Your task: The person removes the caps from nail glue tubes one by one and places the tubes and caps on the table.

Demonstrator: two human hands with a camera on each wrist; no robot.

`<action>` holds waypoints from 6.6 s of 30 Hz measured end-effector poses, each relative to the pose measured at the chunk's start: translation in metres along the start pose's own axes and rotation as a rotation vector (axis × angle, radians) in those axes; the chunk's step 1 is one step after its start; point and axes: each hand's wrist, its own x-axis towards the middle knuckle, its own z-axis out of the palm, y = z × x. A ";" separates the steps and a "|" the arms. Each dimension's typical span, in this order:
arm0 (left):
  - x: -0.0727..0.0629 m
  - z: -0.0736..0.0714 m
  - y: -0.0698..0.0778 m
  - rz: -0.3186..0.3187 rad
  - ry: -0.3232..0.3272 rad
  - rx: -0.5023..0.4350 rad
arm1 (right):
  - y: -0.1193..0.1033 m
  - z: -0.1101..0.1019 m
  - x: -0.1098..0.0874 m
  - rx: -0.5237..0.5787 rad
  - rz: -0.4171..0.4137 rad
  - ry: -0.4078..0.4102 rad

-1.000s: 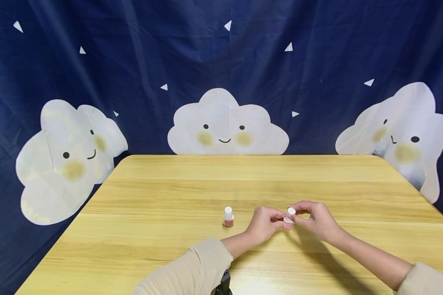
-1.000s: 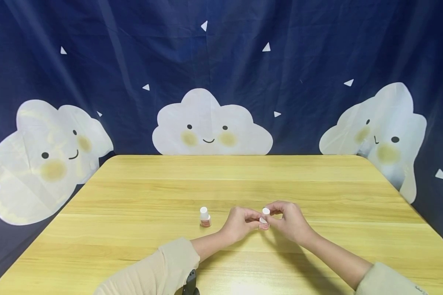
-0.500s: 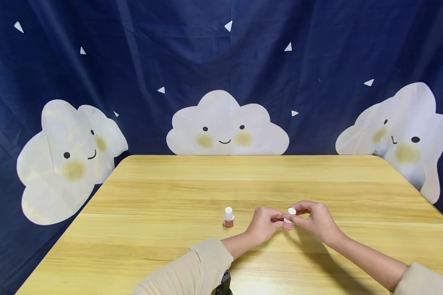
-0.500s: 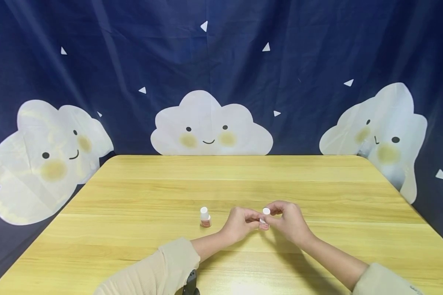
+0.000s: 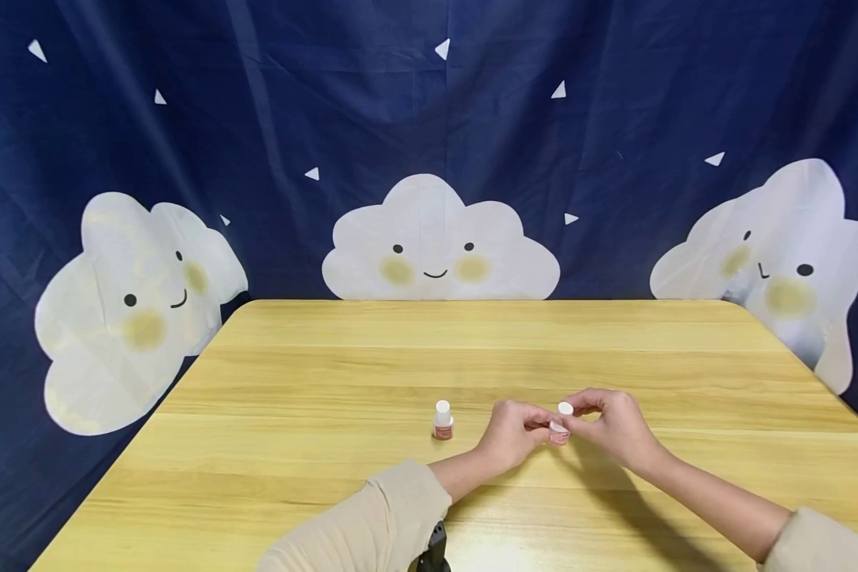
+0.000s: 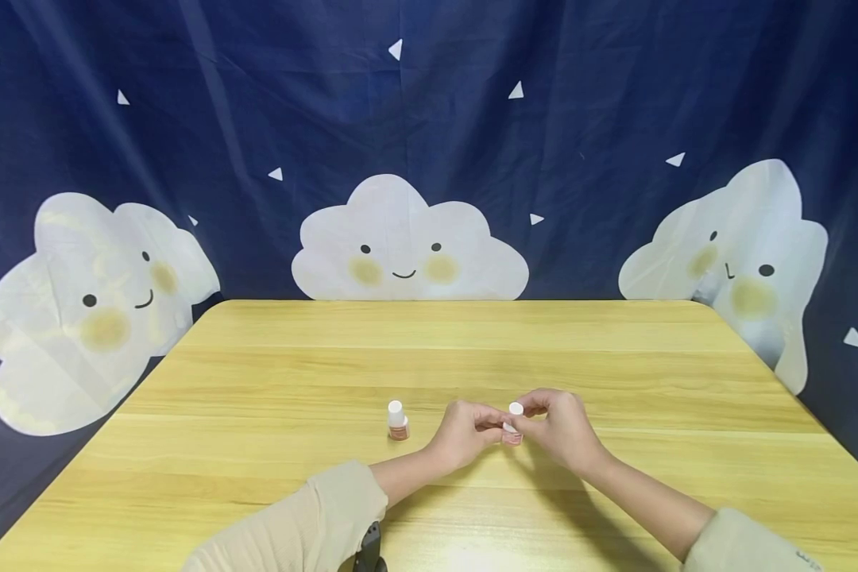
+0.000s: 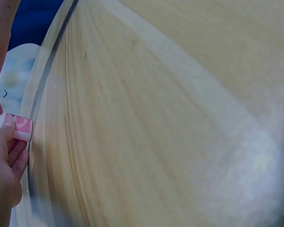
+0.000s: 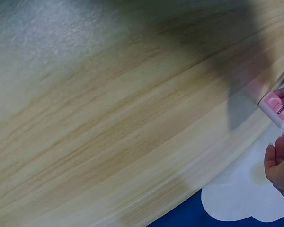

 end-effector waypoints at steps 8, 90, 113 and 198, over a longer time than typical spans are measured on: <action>0.001 0.001 -0.001 -0.017 0.005 0.003 | 0.001 -0.003 0.000 0.029 -0.020 -0.049; 0.001 0.000 -0.004 0.000 -0.007 -0.032 | -0.009 -0.039 0.027 0.048 0.069 -0.431; 0.001 0.001 -0.004 0.001 0.002 -0.073 | -0.004 -0.048 0.028 -0.067 -0.005 -0.571; 0.000 0.004 -0.007 -0.053 -0.005 -0.128 | 0.037 -0.017 -0.024 0.180 0.148 -0.240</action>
